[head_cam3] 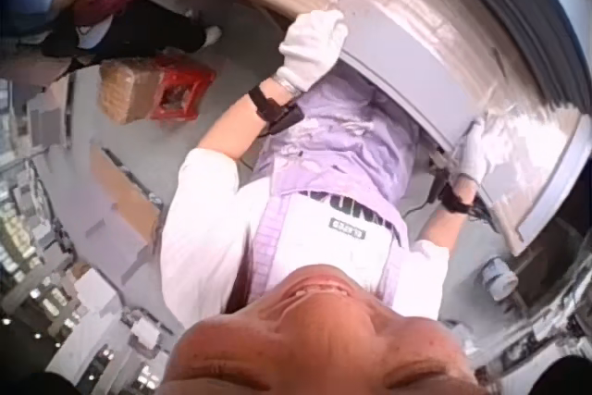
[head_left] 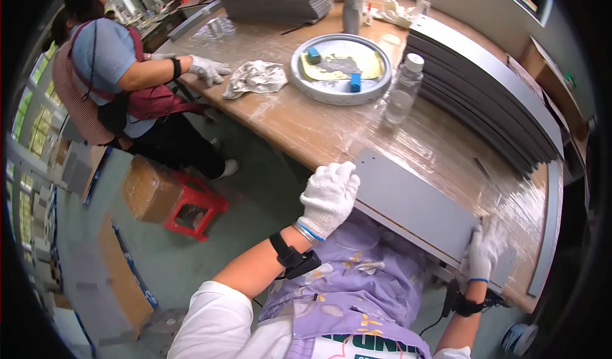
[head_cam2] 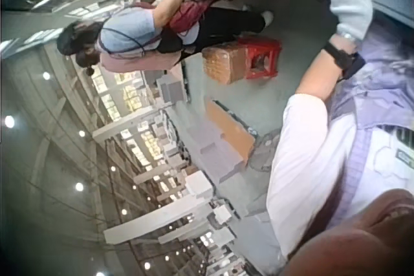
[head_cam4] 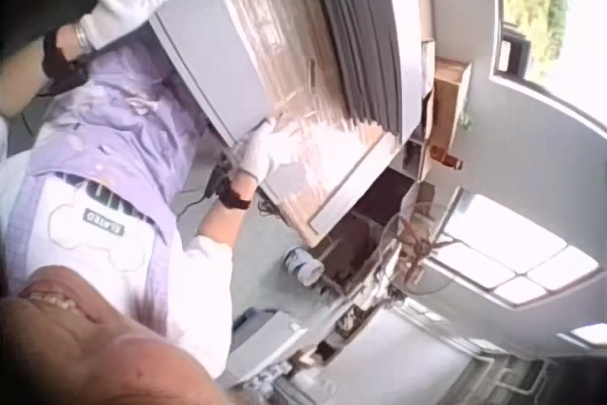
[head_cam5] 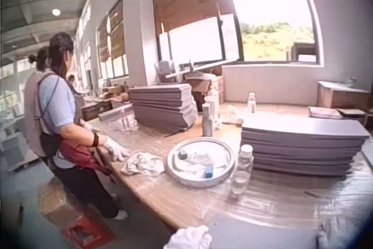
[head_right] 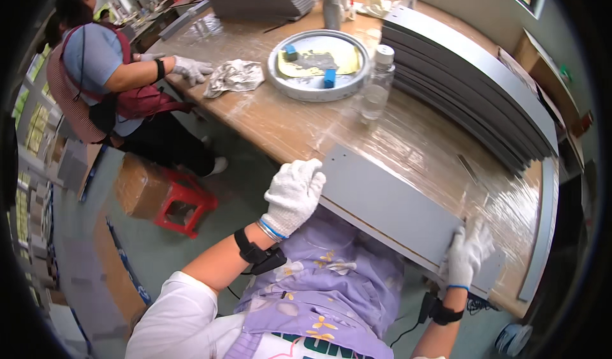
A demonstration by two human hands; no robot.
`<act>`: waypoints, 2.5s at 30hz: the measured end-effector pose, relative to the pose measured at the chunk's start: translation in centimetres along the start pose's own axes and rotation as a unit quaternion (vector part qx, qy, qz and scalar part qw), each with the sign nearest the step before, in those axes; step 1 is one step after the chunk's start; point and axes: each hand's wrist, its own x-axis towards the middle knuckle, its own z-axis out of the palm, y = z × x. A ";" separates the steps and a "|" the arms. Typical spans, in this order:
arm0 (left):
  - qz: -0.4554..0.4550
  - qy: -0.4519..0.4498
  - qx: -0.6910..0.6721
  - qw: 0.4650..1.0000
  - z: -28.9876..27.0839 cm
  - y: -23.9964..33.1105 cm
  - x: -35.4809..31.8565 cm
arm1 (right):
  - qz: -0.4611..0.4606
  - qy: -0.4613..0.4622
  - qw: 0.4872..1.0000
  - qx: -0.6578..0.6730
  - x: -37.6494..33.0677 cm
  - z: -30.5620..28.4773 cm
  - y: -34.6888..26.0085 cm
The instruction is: The person sands the edges of a grey rectangular panel with a blue sanding block, then wipes the surface with a cloth. They briefly apply a substance from a small container with a brush to a stack of panels before returning to sand and wipe another panel. The person also uses a metal scraper to remove residue from the panel edges.
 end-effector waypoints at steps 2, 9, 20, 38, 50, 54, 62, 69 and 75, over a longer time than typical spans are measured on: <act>0.100 -0.019 -0.066 0.993 2.0 1.4 -0.2 | -0.158 -0.006 0.982 0.107 -0.1 -0.8 -10.2; 0.152 -0.227 0.061 0.960 7.3 2.2 2.7 | -0.188 -0.034 0.960 0.204 -0.1 -0.5 -7.7; 0.057 -0.230 0.241 0.941 4.3 -4.6 3.1 | 0.209 0.065 0.971 -0.094 -3.3 -1.0 24.8; 0.180 -0.120 0.275 0.937 0.4 1.7 0.1 | -0.034 0.436 0.899 -0.016 13.3 -10.1 18.1; 0.146 -0.065 0.203 0.966 -1.3 -1.3 -3.4 | -0.135 0.040 0.988 -0.063 17.6 -5.7 1.1; 0.092 -0.019 0.093 0.991 -1.1 -1.9 -3.5 | -0.137 -0.131 0.981 -0.039 18.1 -0.7 -2.4; -0.299 -0.051 -0.369 0.879 -0.7 -4.4 -6.9 | -0.100 -0.189 0.976 -0.030 18.9 0.2 -4.3; -0.469 -0.211 -0.540 0.666 0.1 -3.0 -4.9 | -0.097 -0.107 0.989 -0.013 15.0 -0.3 -8.5; -0.426 -0.229 -0.597 0.640 1.7 -3.1 -5.3 | -0.339 -0.110 0.894 0.272 3.5 -2.4 -21.6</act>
